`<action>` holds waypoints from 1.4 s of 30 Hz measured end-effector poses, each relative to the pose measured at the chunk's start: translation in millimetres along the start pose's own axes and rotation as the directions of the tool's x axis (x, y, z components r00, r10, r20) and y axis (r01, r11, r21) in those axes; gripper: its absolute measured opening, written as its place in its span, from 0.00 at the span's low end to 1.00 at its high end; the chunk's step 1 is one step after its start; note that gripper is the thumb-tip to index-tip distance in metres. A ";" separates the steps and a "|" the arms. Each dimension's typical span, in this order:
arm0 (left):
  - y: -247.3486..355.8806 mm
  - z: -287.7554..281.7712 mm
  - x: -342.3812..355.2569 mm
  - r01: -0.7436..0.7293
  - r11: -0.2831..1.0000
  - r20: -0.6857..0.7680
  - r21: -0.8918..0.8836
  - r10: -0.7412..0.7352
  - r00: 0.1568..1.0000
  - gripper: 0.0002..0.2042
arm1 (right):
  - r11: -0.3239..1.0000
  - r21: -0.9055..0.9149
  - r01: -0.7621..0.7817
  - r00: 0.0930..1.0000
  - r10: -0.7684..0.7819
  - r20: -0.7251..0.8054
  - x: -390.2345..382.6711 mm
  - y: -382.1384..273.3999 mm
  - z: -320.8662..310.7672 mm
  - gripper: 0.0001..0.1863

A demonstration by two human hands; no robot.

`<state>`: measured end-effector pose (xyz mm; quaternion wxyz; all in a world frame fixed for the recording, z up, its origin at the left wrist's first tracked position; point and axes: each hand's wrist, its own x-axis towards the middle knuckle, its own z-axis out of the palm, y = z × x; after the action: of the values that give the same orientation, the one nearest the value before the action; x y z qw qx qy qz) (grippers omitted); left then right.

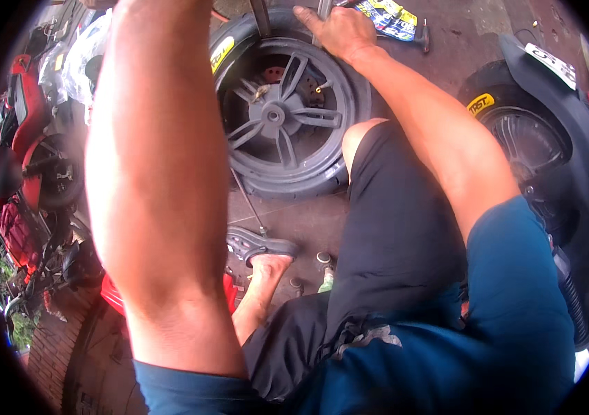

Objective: The person fits a tire onto a wheel rim, pries the tire over the rim using tire levers, and installs a valve stem into the wheel by hand.

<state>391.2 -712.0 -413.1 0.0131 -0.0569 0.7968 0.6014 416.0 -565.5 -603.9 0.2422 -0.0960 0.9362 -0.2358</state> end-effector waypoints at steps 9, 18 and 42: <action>-17.3 11.0 31.6 -0.101 0.994 -0.030 0.033 0.102 0.994 0.11 | 0.789 0.587 0.182 0.940 0.035 -0.339 15.5 51.3 27.4 0.26; -14.3 13.0 28.0 0.010 0.992 -0.243 -0.129 -0.042 0.969 0.23 | 0.755 0.405 0.517 0.824 -0.309 -0.476 -48.3 44.2 -9.9 0.15; -16.5 38.8 0.0 -0.001 0.978 -0.022 -0.209 -0.003 1.000 0.16 | 0.226 -0.169 0.959 0.273 -0.899 0.342 -56.1 3.7 30.2 0.20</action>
<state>391.1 -679.2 -439.7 -0.0016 -0.0652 0.7294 0.6810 479.3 -557.7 -606.1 0.1116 -0.6961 0.6918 -0.1563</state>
